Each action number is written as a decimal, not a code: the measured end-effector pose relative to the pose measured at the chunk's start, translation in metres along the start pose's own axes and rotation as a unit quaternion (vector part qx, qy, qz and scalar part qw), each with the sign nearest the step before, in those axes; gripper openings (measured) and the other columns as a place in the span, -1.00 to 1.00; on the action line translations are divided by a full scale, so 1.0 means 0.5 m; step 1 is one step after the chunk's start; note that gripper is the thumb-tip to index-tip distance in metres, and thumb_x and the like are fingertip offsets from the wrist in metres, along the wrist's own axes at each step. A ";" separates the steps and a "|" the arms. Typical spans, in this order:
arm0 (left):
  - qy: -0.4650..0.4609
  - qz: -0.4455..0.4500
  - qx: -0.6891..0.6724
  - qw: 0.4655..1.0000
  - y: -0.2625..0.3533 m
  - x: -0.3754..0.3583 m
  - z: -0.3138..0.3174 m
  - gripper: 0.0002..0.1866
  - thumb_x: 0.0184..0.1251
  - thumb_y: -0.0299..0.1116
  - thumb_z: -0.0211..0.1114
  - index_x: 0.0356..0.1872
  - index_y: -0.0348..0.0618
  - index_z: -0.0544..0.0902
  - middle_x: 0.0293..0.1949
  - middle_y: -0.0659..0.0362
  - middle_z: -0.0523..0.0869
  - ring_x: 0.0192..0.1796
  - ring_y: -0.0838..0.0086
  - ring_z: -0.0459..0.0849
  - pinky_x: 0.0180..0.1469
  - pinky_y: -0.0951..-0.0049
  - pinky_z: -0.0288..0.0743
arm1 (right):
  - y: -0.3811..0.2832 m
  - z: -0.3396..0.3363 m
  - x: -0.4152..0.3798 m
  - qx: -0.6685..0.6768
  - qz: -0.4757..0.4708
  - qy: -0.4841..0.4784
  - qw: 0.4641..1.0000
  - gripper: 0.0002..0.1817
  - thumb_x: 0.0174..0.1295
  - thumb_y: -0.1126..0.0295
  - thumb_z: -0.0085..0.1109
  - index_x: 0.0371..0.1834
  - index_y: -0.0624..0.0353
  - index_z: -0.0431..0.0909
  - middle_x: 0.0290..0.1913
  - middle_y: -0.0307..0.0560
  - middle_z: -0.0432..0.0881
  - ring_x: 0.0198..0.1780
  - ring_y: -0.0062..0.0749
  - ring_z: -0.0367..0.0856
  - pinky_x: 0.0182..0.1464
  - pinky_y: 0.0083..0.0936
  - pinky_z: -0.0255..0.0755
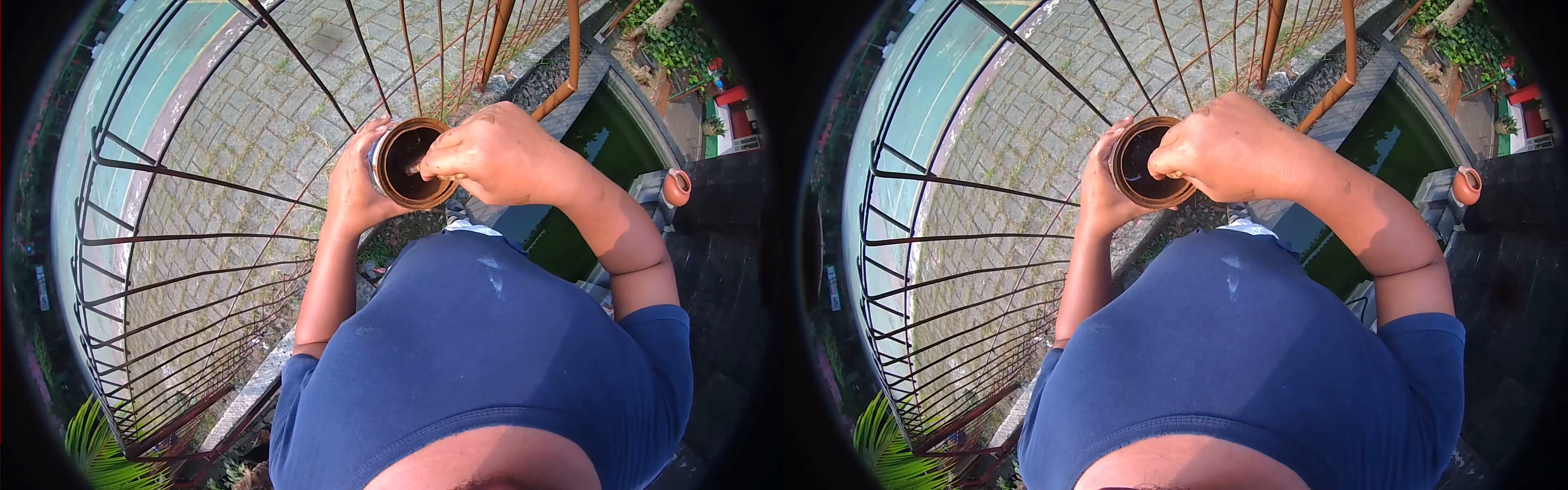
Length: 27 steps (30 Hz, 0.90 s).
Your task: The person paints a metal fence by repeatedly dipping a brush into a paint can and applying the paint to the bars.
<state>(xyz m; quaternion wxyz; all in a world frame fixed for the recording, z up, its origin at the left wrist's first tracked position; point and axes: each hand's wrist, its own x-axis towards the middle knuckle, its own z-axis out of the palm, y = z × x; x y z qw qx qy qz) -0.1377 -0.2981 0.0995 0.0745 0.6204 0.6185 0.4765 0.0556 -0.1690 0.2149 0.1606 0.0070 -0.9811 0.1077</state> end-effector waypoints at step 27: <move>-0.011 -0.037 0.070 0.997 -0.015 -0.003 -0.010 0.24 -0.59 -0.02 0.90 0.32 -0.18 0.42 0.39 -0.07 0.57 0.44 0.16 0.55 0.47 0.21 0.44 | 0.031 -0.056 -0.024 0.124 0.057 0.040 0.990 -0.75 0.09 0.45 0.42 -0.12 -0.02 0.79 -0.20 -0.17 0.82 -0.23 -0.17 0.79 -0.25 -0.32 0.66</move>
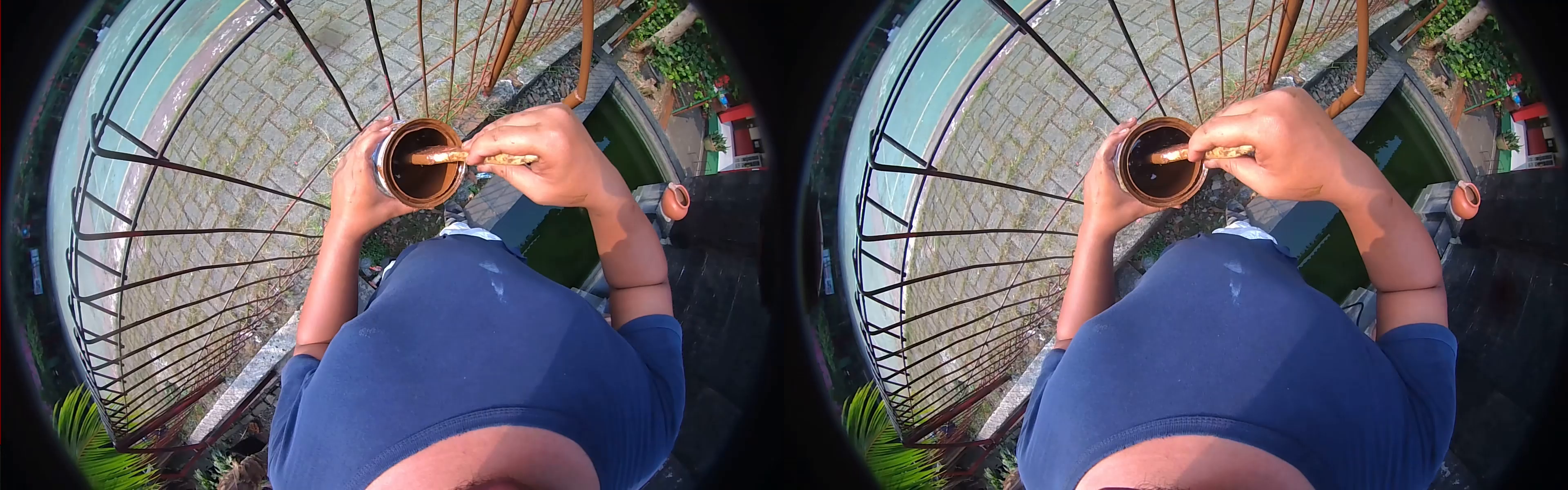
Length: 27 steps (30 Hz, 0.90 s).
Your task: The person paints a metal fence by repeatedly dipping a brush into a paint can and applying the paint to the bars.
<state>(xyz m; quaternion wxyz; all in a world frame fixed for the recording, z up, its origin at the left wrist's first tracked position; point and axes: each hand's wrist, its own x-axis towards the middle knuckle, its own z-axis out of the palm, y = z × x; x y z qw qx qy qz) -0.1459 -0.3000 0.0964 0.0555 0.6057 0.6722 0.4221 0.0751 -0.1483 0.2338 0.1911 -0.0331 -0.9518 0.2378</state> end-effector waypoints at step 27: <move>0.074 -0.102 0.113 0.986 0.009 -0.108 -0.031 0.20 -0.39 0.01 0.80 0.45 0.05 0.35 0.42 0.10 0.53 0.44 0.11 0.51 0.47 0.01 0.35 | -0.080 0.075 -0.036 0.115 0.164 0.147 0.969 -0.81 0.16 0.63 0.47 -0.16 0.29 0.74 -0.19 -0.11 0.82 -0.16 -0.57 0.77 -0.08 -0.59 0.62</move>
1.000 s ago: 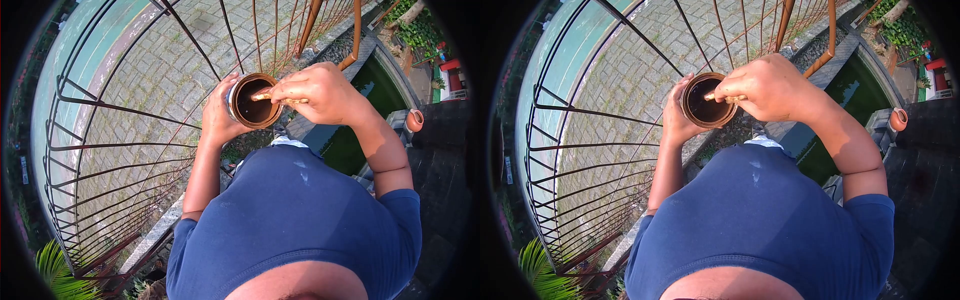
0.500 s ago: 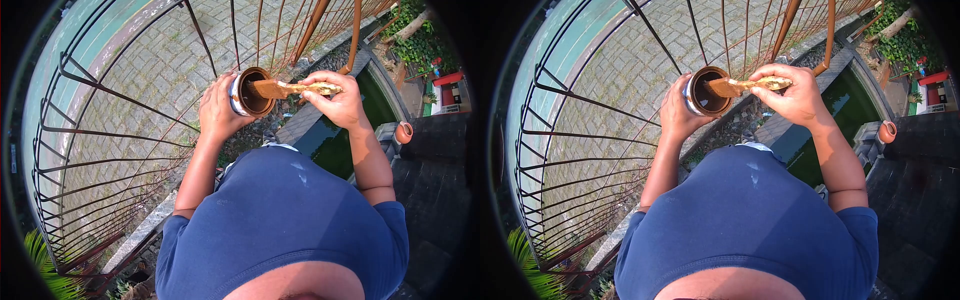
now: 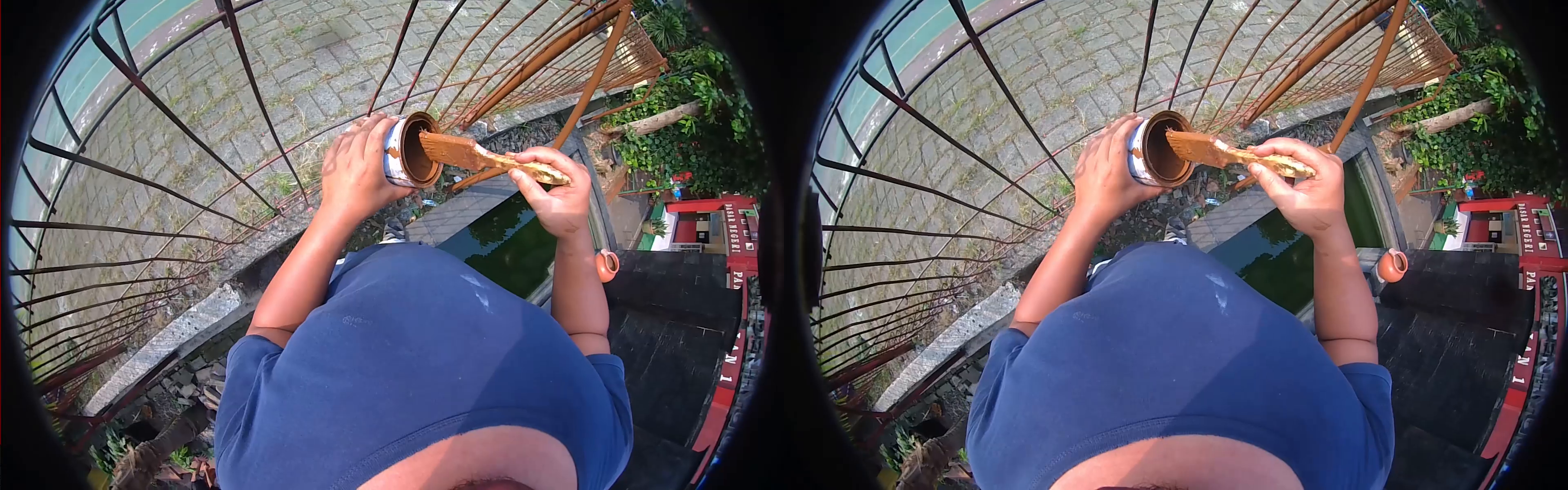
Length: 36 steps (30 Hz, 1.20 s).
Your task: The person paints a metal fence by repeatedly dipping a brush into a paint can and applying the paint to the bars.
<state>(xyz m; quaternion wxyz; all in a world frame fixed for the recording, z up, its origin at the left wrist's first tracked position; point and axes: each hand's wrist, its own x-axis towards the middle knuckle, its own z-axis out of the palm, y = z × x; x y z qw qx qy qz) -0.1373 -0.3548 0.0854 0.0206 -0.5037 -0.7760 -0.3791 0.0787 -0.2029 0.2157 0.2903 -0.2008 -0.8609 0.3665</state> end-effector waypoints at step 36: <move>-0.005 0.012 0.031 0.999 0.026 -0.013 0.039 0.18 -0.37 -0.03 0.79 0.45 0.07 0.35 0.44 0.13 0.51 0.46 0.11 0.49 0.50 0.01 0.34 | 0.132 -0.023 -0.064 0.074 0.059 0.069 0.993 -0.80 0.13 0.71 0.45 -0.21 0.29 0.68 -0.21 -0.18 0.72 -0.17 -0.59 0.68 -0.08 -0.61 0.54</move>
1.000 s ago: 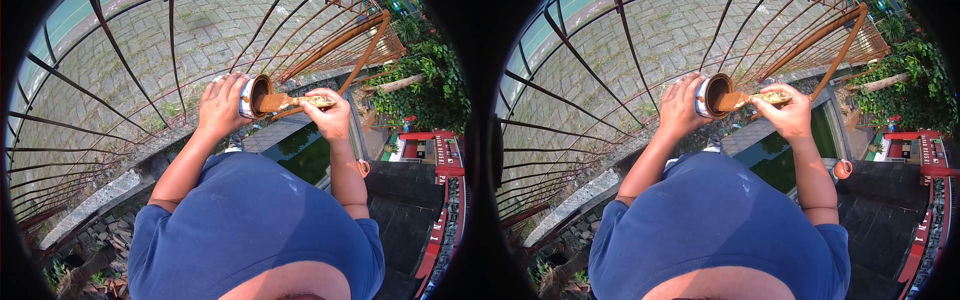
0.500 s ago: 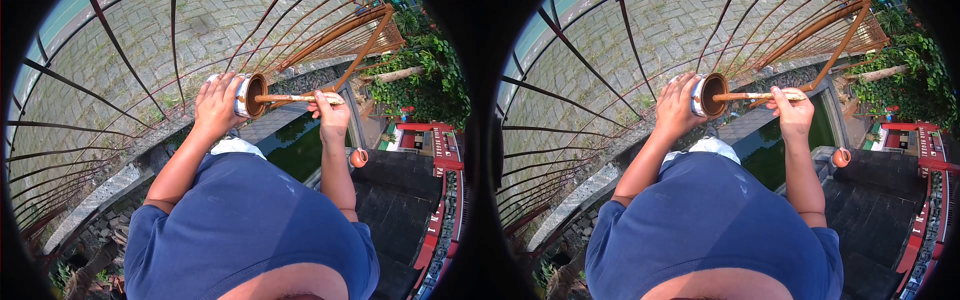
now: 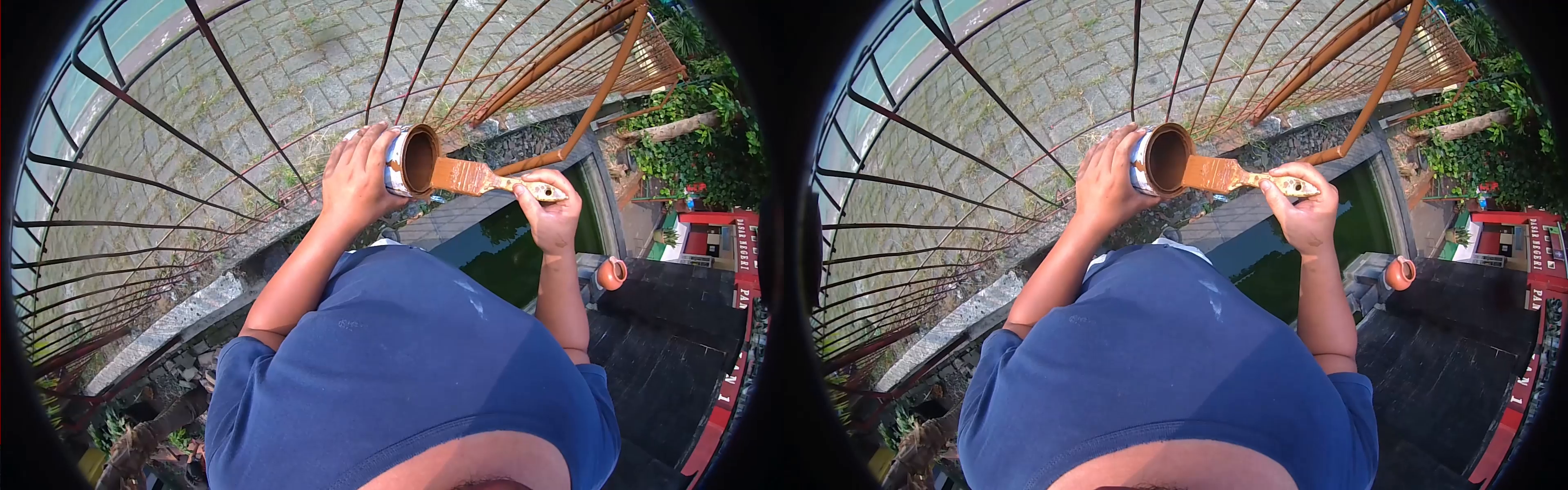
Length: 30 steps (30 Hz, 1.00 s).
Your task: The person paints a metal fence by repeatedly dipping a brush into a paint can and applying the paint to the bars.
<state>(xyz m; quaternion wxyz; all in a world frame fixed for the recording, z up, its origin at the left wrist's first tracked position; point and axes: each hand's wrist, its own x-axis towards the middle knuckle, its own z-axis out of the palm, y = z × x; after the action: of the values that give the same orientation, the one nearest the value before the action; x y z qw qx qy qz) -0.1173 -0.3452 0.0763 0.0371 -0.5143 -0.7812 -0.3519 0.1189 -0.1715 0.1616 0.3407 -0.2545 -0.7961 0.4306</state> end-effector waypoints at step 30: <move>-0.089 -0.123 -0.047 0.987 0.106 0.061 0.161 0.27 -0.45 0.04 0.85 0.41 -0.19 0.32 0.42 -0.03 0.50 0.43 0.08 0.52 0.43 0.16 0.46 | 0.333 -0.122 -0.087 0.554 0.247 0.105 0.788 -0.85 0.41 0.60 0.18 0.00 0.24 0.53 0.06 0.24 0.71 -0.03 -0.06 0.81 0.02 -0.30 0.77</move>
<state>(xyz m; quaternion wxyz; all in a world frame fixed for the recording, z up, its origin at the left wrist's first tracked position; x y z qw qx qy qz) -0.0631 -0.2622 0.0559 -0.1000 -0.4445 -0.8215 -0.3430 0.2117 -0.0875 0.0290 0.3864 -0.2538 -0.2895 0.8381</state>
